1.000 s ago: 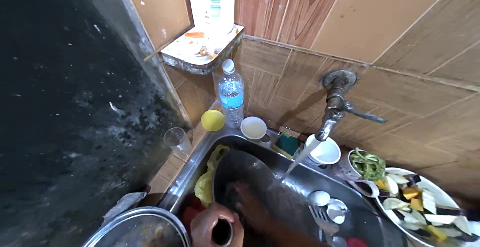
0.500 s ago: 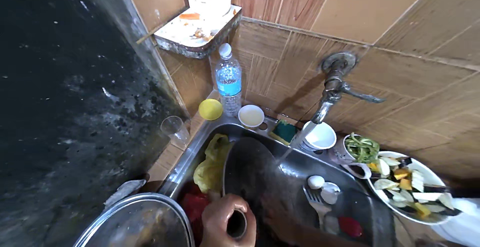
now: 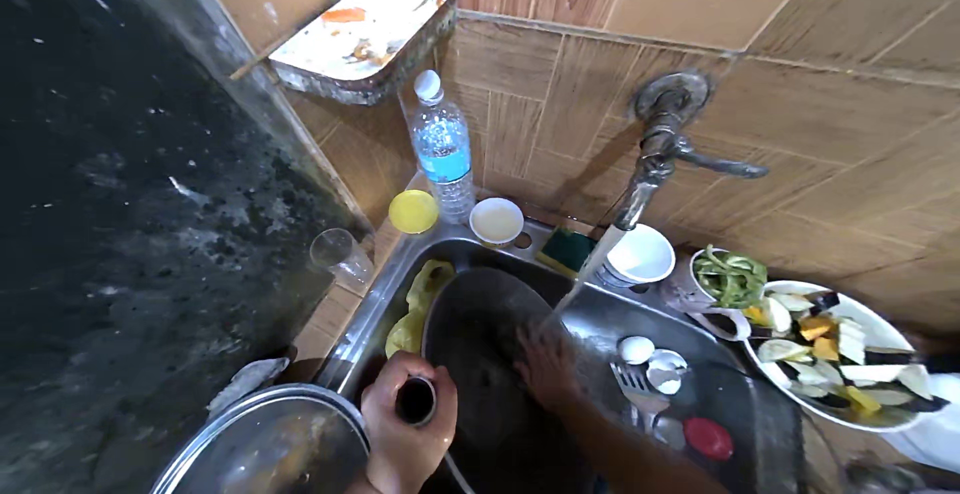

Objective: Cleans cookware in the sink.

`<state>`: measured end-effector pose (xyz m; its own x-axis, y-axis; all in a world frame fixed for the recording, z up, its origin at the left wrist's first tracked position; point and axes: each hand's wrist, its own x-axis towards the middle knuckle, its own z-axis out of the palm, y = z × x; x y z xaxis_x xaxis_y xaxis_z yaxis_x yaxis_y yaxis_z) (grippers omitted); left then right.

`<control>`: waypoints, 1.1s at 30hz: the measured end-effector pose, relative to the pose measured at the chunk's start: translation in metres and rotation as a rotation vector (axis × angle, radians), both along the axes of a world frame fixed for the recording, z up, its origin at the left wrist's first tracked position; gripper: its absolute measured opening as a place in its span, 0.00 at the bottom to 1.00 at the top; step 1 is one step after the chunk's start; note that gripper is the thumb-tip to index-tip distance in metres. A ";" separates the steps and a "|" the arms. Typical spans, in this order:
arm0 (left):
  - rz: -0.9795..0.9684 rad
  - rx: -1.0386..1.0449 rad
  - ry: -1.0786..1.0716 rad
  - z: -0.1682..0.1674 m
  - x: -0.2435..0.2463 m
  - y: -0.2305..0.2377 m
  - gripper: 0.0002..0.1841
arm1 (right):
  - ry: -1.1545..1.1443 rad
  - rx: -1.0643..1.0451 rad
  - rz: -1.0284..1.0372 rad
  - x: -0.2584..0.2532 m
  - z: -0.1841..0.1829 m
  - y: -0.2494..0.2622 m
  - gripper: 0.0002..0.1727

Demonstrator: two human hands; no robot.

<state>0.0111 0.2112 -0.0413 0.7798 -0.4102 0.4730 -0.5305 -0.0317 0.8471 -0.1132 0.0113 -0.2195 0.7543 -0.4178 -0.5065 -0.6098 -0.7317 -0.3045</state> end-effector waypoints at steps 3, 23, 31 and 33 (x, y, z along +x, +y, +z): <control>-0.056 -0.036 0.008 -0.007 0.009 0.004 0.06 | -0.163 -0.165 -0.376 0.056 -0.010 0.022 0.41; -0.001 -0.025 -0.117 0.004 -0.004 -0.013 0.05 | 0.114 0.010 0.319 -0.045 0.026 -0.048 0.38; -0.055 -0.028 -0.066 -0.008 0.022 -0.004 0.06 | -0.563 0.094 -0.543 0.111 -0.010 0.054 0.44; -0.062 -0.043 -0.030 -0.009 0.023 -0.004 0.06 | -0.745 0.413 -0.508 0.124 0.014 0.088 0.42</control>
<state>0.0341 0.2070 -0.0499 0.7383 -0.4363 0.5143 -0.5558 0.0385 0.8304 0.0112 0.0997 -0.2052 0.7191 -0.6776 -0.1543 -0.3710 -0.1865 -0.9097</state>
